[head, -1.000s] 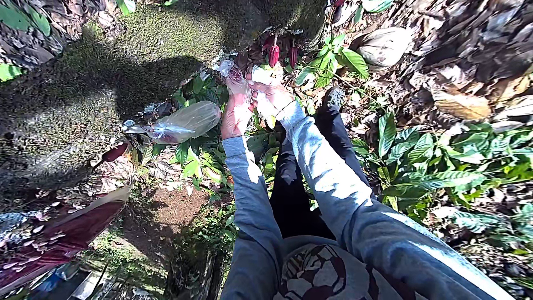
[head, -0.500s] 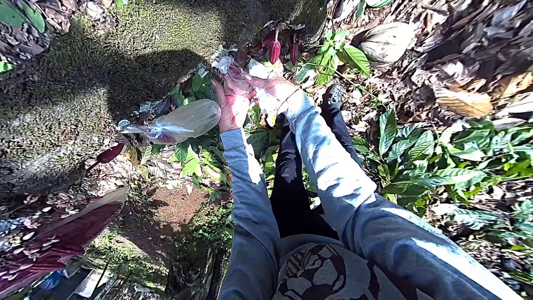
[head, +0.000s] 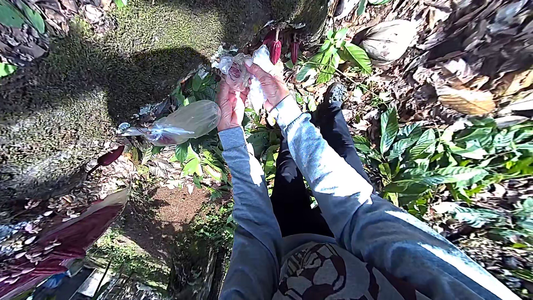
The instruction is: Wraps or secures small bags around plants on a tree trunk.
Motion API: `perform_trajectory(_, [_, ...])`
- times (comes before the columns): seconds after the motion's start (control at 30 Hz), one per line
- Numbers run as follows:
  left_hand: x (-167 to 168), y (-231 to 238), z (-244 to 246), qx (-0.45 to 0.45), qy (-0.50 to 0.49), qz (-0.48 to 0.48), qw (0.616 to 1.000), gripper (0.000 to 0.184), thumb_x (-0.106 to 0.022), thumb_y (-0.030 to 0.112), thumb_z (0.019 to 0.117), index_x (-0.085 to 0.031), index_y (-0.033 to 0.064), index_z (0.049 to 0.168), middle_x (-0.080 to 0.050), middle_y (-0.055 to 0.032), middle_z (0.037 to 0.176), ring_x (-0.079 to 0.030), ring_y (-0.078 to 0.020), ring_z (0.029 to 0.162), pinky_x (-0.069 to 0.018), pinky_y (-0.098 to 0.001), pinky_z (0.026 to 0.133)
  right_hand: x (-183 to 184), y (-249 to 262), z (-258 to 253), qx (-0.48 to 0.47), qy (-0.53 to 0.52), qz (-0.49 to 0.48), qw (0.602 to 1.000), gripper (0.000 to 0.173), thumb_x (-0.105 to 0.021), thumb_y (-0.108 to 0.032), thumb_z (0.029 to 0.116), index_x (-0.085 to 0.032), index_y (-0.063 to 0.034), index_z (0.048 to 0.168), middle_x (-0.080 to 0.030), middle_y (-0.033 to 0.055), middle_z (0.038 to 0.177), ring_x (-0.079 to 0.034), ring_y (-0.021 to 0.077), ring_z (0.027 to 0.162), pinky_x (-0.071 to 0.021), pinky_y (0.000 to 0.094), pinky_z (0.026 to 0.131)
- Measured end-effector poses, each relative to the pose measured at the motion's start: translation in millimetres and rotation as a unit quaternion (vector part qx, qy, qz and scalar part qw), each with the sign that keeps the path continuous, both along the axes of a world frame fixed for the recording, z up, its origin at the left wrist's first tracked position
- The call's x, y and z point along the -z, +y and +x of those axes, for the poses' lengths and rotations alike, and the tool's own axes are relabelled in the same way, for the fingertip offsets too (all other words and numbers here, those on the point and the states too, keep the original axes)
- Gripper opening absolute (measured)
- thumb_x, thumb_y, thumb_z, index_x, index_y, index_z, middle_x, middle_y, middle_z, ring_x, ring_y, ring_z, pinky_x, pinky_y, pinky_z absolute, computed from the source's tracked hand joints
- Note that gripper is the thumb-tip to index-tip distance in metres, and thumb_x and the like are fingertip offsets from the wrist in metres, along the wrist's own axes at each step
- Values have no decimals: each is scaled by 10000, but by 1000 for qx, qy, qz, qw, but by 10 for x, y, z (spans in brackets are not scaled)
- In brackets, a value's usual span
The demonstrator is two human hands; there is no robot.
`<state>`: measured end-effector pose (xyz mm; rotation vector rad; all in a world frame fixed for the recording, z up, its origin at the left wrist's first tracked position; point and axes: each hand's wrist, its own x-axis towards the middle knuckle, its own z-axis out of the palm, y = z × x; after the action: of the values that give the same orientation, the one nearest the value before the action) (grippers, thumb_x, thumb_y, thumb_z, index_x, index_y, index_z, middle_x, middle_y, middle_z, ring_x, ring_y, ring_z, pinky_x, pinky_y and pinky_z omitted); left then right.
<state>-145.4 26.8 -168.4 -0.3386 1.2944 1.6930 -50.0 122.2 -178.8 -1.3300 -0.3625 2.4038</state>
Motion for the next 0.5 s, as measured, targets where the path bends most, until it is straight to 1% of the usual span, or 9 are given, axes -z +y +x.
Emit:
perform_trajectory(0.03, [-12, 0, -2, -2, 12, -5, 1000, 265, -394, 203, 1106, -540, 81, 1290, -662, -132, 1174, -656, -261, 1102, -551, -462, 983, -55, -3, 0, 4, 9, 9, 1000, 369, -705, -265, 985, -630, -21, 1252, -703, 104, 1009, -681, 170, 859, -599, 341, 803])
perform_trajectory(0.1, [-97, 13, 14, -5, 23, -18, 1000, 248, -419, 189, 1101, -542, 83, 1287, -674, -129, 1137, -677, -244, 1039, -577, -430, 933, -168, -36, -9, 18, 15, 4, 1000, 336, -699, -263, 989, -628, -23, 1213, -678, 96, 912, -661, 164, 755, -602, 331, 711])
perform_trajectory(0.17, [-171, 9, 15, -2, 24, -8, 1000, 270, -420, 212, 1104, -539, 93, 1314, -675, -131, 1136, -682, -240, 1006, -587, -409, 882, -271, -85, -13, 46, 35, -14, 998, 285, -682, -254, 1001, -623, -42, 1182, -645, 80, 873, -636, 157, 726, -591, 325, 685])
perform_trajectory(0.23, [-235, 1, 25, -7, 20, 10, 1000, 301, -418, 231, 1106, -529, 92, 1349, -678, -149, 1169, -690, -257, 1024, -599, -420, 862, -348, -121, -2, 63, 45, -28, 997, 263, -669, -257, 1009, -618, -58, 1174, -627, 64, 849, -623, 152, 693, -588, 322, 646])
perform_trajectory(0.33, [-329, 26, 60, -27, 29, 37, 999, 325, -443, 255, 1102, -521, 75, 1362, -657, -169, 1207, -680, -289, 1063, -600, -462, 880, -393, -141, 6, 78, 81, -23, 993, 244, -631, -239, 1029, -632, -56, 1190, -606, 46, 830, -591, 138, 648, -574, 316, 607])
perform_trajectory(0.37, [-355, 27, 55, -25, 33, 53, 998, 333, -453, 265, 1099, -517, 68, 1360, -649, -181, 1213, -676, -301, 1063, -599, -472, 878, -416, -134, 5, 81, 96, -20, 992, 264, -621, -222, 1034, -650, -45, 1228, -606, 46, 837, -586, 137, 655, -570, 314, 613])
perform_trajectory(0.4, [-383, 30, 49, -14, 43, 66, 997, 341, -461, 279, 1098, -519, 70, 1362, -643, -178, 1217, -674, -295, 1052, -604, -458, 861, -446, -118, 2, 82, 109, -18, 990, 273, -618, -209, 1035, -656, -37, 1244, -605, 45, 842, -581, 135, 659, -567, 309, 616])
perform_trajectory(0.43, [-419, 51, 54, -3, 62, 72, 995, 333, -465, 293, 1097, -541, 68, 1330, -652, -174, 1178, -682, -276, 981, -612, -414, 774, -476, -98, 1, 85, 124, -17, 989, 262, -616, -195, 1034, -652, -23, 1228, -607, 52, 836, -584, 139, 652, -570, 315, 611])
perform_trajectory(0.5, [-485, 85, 58, 6, 81, 90, 993, 290, -480, 289, 1091, -570, 70, 1259, -662, -165, 1091, -680, -253, 881, -602, -372, 678, -562, -50, 5, 72, 137, -15, 988, 205, -616, -199, 1036, -630, -24, 1143, -594, 55, 819, -579, 146, 644, -568, 325, 607])
